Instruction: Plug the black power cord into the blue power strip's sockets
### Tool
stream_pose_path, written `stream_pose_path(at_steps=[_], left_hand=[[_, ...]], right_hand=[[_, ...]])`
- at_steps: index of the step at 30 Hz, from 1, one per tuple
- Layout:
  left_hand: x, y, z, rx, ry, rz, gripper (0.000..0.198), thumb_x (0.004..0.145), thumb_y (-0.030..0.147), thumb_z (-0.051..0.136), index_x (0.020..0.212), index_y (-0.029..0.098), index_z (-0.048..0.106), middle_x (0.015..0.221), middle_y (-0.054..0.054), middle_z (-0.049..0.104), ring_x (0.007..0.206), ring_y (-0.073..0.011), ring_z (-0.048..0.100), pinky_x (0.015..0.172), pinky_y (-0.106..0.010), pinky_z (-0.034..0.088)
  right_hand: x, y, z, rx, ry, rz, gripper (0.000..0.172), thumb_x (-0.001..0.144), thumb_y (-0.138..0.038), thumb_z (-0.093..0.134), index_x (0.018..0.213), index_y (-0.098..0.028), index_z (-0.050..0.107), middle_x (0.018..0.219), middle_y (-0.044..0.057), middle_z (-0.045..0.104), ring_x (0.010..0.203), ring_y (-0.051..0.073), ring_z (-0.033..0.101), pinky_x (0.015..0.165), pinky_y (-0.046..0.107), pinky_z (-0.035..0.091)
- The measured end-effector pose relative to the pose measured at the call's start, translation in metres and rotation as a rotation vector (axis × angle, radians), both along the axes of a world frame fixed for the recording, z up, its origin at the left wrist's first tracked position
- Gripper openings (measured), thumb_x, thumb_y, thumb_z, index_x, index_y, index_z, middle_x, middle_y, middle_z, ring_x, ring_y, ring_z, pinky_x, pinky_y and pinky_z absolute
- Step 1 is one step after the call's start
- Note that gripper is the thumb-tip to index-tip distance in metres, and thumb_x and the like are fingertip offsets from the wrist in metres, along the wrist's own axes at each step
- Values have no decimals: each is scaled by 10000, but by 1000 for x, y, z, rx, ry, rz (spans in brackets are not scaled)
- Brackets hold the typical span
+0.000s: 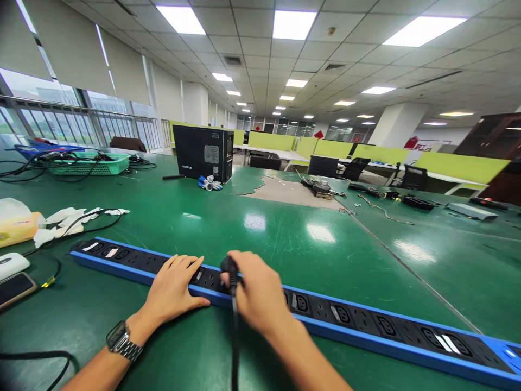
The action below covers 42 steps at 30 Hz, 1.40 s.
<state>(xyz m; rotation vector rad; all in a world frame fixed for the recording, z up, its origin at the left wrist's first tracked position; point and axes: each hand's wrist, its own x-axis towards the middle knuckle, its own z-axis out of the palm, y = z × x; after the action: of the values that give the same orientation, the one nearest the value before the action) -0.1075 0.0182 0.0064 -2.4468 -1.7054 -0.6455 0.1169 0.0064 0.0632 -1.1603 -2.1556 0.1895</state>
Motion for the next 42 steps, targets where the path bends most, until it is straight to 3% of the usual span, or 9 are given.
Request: stream_pose_path(at_steps=[5, 13, 17, 22, 26, 31, 35, 40, 42], left_hand=[[-3, -1, 2, 2, -86, -62, 764, 662, 484, 708, 1337, 209, 480, 1236, -94, 608, 1138, -292, 522, 1070, -506, 302], [4, -12, 15, -80, -291, -416, 690, 743, 164, 545, 1405, 296, 399, 1411, -38, 488, 1244, -224, 483, 1051, -392, 394], [9, -11, 8, -4, -277, -366, 447, 855, 201, 520, 1293, 288, 537, 1286, -46, 602, 1140, -213, 564, 982, -386, 451], [34, -7, 4, 144, -414, -344, 258, 881, 179, 504, 1115, 215, 606, 1063, -64, 691, 968, -204, 615, 872, -368, 488], [81, -10, 12, 87, -428, -437, 239, 871, 160, 518, 1097, 194, 587, 1019, -54, 688, 915, -198, 593, 825, -338, 478], [112, -8, 16, -34, -318, -502, 304, 857, 112, 507, 1135, 214, 578, 1031, -26, 690, 876, -193, 568, 793, -333, 460], [109, -5, 14, -59, -364, -535, 330, 825, 88, 547, 1121, 225, 595, 1048, -17, 699, 887, -187, 585, 800, -327, 452], [108, -6, 18, -95, -322, -546, 414, 815, 120, 592, 1198, 274, 560, 1090, -2, 695, 927, -193, 605, 822, -345, 453], [94, -4, 20, -101, -304, -548, 525, 796, 158, 628, 1287, 288, 491, 1151, -16, 674, 1011, -205, 599, 885, -363, 449]], right_hand=[[-51, 5, -29, -107, -155, -46, 308, 902, -282, 476, 1185, -199, 566, 1094, 94, 653, 951, 220, 566, 803, 347, 442], [-44, 1, -31, -154, -209, -91, 277, 885, -273, 477, 1116, -185, 602, 987, 88, 662, 901, 238, 533, 761, 359, 417], [2, 2, -31, -209, -96, -13, 506, 798, -240, 557, 1299, -185, 507, 1232, 89, 616, 1111, 234, 524, 955, 398, 403], [107, -7, -51, -81, 105, -462, 405, 823, -449, 503, 1094, -184, 646, 1100, 107, 683, 1054, 259, 586, 938, 440, 437], [141, -17, -65, -42, 178, -640, 371, 797, -484, 513, 929, -187, 690, 995, 106, 708, 970, 267, 613, 889, 434, 460], [124, -22, -66, -2, 222, -537, 315, 830, -462, 528, 915, -205, 688, 957, 86, 708, 946, 250, 613, 881, 428, 469], [109, -28, -60, 25, 174, -356, 272, 840, -408, 570, 1010, -219, 667, 1007, 79, 693, 958, 235, 612, 863, 409, 493], [86, -25, -56, 71, 22, -63, 562, 821, -333, 623, 1350, -245, 455, 1124, 75, 658, 986, 212, 602, 833, 370, 501], [77, -19, -55, 149, -11, -25, 497, 852, -304, 584, 1332, -242, 469, 1060, 68, 679, 917, 202, 609, 772, 351, 492]])
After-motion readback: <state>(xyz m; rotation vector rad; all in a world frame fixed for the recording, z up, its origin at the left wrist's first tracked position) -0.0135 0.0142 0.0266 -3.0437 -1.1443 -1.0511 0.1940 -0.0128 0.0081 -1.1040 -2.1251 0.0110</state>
